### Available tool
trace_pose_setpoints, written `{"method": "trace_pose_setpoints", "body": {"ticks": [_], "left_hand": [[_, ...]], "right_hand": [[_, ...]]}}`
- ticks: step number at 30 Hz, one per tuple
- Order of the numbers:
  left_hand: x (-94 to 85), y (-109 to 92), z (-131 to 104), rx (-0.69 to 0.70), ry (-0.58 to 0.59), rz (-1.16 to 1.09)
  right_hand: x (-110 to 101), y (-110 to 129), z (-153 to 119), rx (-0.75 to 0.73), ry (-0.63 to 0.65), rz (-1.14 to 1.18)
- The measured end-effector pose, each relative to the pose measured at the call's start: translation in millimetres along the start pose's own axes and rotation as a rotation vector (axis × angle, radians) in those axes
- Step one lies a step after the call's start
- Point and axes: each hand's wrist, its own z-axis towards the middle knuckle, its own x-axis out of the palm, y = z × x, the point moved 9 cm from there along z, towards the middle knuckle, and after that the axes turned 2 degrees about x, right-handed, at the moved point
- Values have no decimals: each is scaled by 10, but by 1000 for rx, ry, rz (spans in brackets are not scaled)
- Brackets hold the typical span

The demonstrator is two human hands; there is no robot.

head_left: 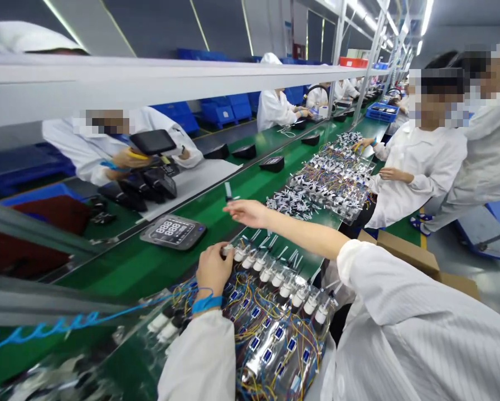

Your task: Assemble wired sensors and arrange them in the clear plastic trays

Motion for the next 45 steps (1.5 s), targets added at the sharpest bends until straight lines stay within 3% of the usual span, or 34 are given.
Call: {"method": "trace_pose_setpoints", "body": {"ticks": [4,10,17,21,25,45], "left_hand": [[46,32,15,19,33,-9],[26,8,16,35,41,12],[-21,43,-2,-41,51,40],[-30,36,-7,-50,63,30],[-36,75,-9,-101,77,24],[8,132,17,-159,187,50]], "right_hand": [[146,-365,-7,42,88,-92],[-33,-743,-113,19,125,-378],[-51,-631,-217,-225,121,-733],[10,-686,-217,-282,170,-858],[-11,-699,-164,-336,117,-968],[-60,-724,-118,-296,101,-792]]}}
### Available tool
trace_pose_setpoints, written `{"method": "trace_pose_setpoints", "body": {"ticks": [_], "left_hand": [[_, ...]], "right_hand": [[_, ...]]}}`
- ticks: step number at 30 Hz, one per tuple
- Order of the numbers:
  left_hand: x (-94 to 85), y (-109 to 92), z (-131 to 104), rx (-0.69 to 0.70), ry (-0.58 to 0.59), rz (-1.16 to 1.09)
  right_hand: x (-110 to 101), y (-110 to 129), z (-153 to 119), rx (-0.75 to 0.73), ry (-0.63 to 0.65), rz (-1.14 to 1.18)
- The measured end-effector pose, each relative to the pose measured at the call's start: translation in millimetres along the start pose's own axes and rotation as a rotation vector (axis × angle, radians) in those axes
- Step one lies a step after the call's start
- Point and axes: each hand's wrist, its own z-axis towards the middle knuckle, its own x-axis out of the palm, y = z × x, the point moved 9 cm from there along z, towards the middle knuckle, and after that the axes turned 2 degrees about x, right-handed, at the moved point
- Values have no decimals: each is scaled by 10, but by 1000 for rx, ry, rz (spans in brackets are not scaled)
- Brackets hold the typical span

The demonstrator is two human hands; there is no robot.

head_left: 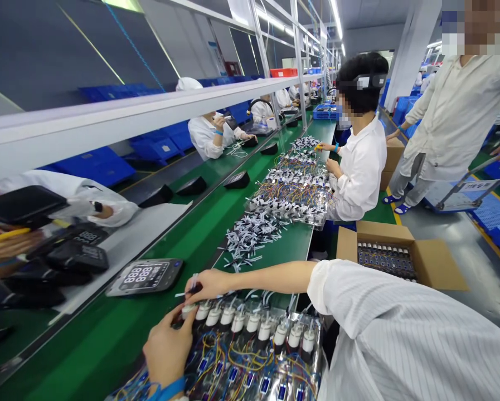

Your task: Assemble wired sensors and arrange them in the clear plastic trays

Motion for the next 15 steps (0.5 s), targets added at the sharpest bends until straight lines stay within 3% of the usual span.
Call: {"method": "trace_pose_setpoints", "body": {"ticks": [8,15], "left_hand": [[30,39,10,-32,2,-2],[53,96,31,-88,17,-4]], "right_hand": [[69,-113,38,5,18,-59],[32,-137,-9,152,19,27]]}}
